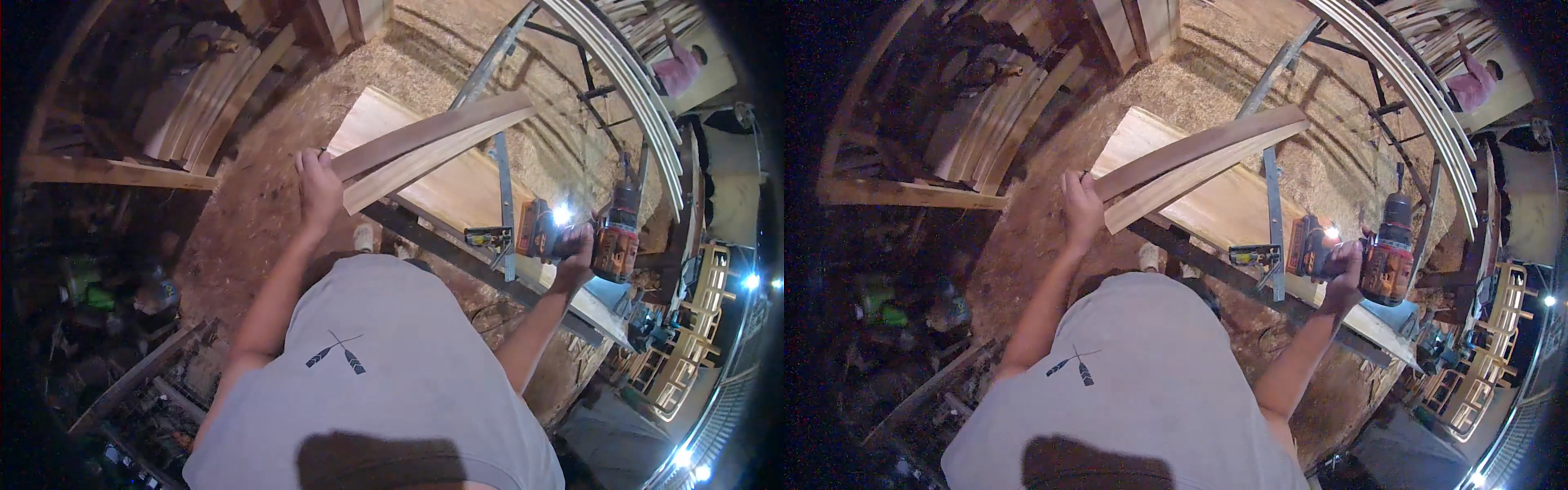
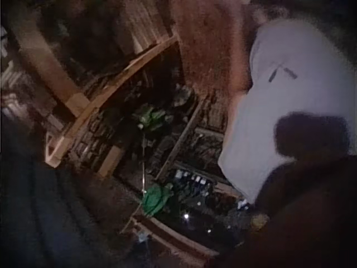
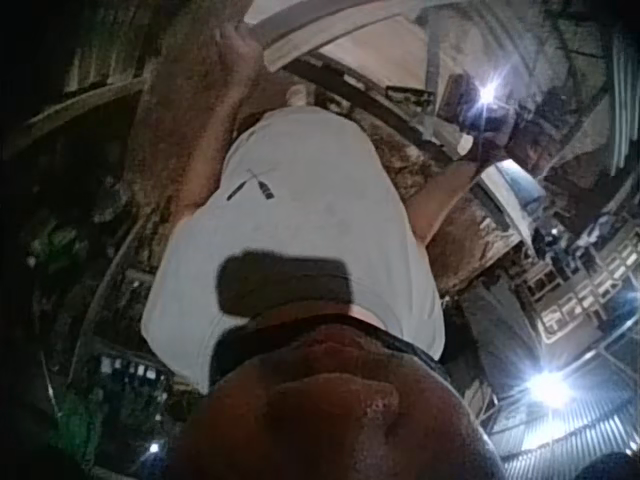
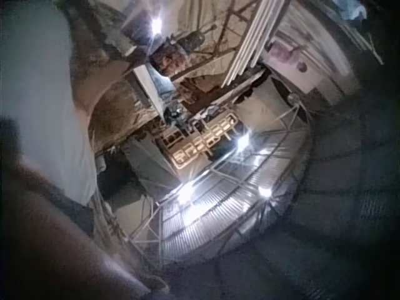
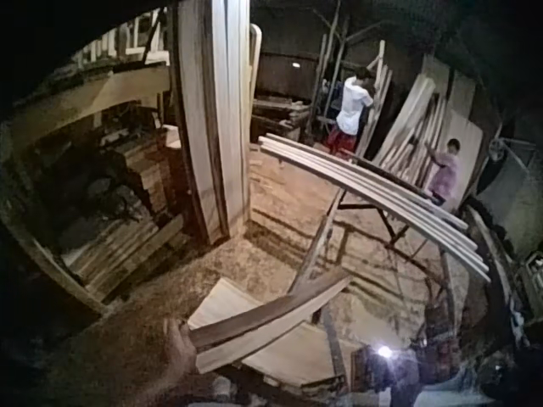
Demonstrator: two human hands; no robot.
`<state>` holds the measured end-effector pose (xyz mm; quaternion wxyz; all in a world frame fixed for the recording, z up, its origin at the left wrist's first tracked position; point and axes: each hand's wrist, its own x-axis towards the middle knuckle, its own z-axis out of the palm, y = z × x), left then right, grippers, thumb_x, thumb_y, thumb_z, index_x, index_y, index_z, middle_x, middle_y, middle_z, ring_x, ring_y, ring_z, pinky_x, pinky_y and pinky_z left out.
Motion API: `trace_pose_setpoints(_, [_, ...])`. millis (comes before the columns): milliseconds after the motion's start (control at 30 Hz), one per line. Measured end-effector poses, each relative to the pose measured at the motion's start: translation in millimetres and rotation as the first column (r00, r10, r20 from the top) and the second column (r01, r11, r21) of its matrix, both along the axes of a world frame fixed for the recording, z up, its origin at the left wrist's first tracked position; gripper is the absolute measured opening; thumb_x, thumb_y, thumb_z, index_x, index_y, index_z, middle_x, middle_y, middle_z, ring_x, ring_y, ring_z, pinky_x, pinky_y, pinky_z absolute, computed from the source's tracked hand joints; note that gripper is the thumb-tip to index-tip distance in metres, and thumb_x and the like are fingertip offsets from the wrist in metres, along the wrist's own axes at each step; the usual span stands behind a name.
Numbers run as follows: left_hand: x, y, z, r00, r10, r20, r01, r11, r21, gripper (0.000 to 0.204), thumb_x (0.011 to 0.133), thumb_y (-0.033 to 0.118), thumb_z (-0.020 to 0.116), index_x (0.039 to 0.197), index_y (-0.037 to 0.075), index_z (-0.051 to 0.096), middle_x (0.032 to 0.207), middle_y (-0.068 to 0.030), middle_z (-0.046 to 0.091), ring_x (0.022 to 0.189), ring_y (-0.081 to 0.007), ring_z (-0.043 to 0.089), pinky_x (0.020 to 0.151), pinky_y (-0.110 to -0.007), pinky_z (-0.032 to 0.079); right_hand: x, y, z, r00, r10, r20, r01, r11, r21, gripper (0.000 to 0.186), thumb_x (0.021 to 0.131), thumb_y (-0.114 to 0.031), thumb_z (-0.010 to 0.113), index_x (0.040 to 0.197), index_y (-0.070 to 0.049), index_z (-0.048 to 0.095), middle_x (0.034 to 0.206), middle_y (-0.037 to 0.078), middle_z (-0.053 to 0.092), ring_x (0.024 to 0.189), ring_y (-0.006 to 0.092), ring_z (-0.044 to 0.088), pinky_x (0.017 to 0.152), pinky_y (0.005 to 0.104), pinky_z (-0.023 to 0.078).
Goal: The person drills holes into wood slats using a power drill, aligns them with a square tool, and sorts through screws in a toolbox.
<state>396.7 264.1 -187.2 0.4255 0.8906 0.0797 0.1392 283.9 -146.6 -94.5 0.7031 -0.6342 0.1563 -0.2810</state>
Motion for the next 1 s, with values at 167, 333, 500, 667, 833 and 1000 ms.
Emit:
trace_pose_setpoints(167, [-11.3,-7.2,-4.5,0.995,0.019,0.097,-0.021,1.000,0.023,0.014,0.095,0.009,0.049,0.099,-0.004,0.046,0.101,-0.0242,0.048,0.093,-0.0436,0.049,0.083,-0.050,0.039,-3.0,3.6,4.5,0.997,0.046,-0.055,-0.042,0.997,0.072,0.035,0.095,-0.012,0.054,0.126,0.002,0.047,0.070,0.001,0.045,0.063,0.0115,0.043,0.063,0.0280,0.042])
trace_pose_setpoints(333, [-16.9,-10.2,6.2,0.997,-0.012,0.077,0.015,0.999,-0.046,0.013,0.092,0.009,0.054,0.094,-0.004,0.052,0.097,-0.0227,0.050,0.092,-0.0391,0.050,0.082,-0.046,0.040,2.3,12.7,8.7,0.999,-0.031,-0.014,0.031,0.999,0.021,0.035,0.094,-0.012,0.054,0.126,0.001,0.048,0.069,0.001,0.044,0.062,0.0119,0.043,0.062,0.0282,0.041])
trace_pose_setpoints(500, [-15.4,-4.4,34.1,0.963,-0.039,0.268,-0.008,0.985,0.174,0.012,0.087,0.007,0.062,0.094,-0.002,0.065,0.088,-0.0166,0.053,0.084,-0.0316,0.053,0.077,-0.040,0.044,-2.5,2.0,2.6,1.000,0.025,0.001,-0.025,0.999,0.034,0.036,0.094,-0.011,0.054,0.127,0.000,0.047,0.069,0.001,0.044,0.062,0.0117,0.043,0.062,0.0277,0.041])
trace_pose_setpoints(667, [-3.1,-8.9,69.0,0.960,-0.206,0.189,0.254,0.925,-0.284,0.011,0.089,0.008,0.064,0.093,-0.001,0.069,0.083,-0.0105,0.063,0.077,-0.0197,0.059,0.072,-0.031,0.047,-22.7,-1.6,19.6,0.905,-0.266,-0.333,0.103,0.895,-0.434,0.022,0.089,-0.009,0.062,0.110,-0.003,0.065,0.083,0.006,0.060,0.073,0.0172,0.056,0.067,0.0331,0.047])
trace_pose_setpoints(833, [6.7,-18.9,99.7,0.806,-0.592,-0.012,0.350,0.492,-0.797,0.014,0.097,0.005,0.054,0.106,-0.004,0.059,0.093,-0.0117,0.069,0.082,-0.0159,0.064,0.081,-0.029,0.050,-50.0,24.3,94.0,0.929,-0.078,-0.362,-0.178,0.763,-0.621,0.023,0.085,-0.010,0.066,0.107,-0.005,0.064,0.091,0.007,0.061,0.080,0.0202,0.058,0.072,0.0350,0.047])
trace_pose_setpoints(1000, [13.0,-36.9,95.0,0.736,-0.677,0.015,0.470,0.495,-0.731,0.015,0.096,0.003,0.051,0.109,-0.004,0.055,0.094,-0.0125,0.069,0.086,-0.0161,0.064,0.083,-0.030,0.050,-47.0,74.1,115.8,0.832,0.236,-0.502,-0.536,0.576,-0.617,0.025,0.082,-0.012,0.070,0.104,-0.007,0.063,0.099,0.008,0.062,0.086,0.0232,0.059,0.077,0.0369,0.047])
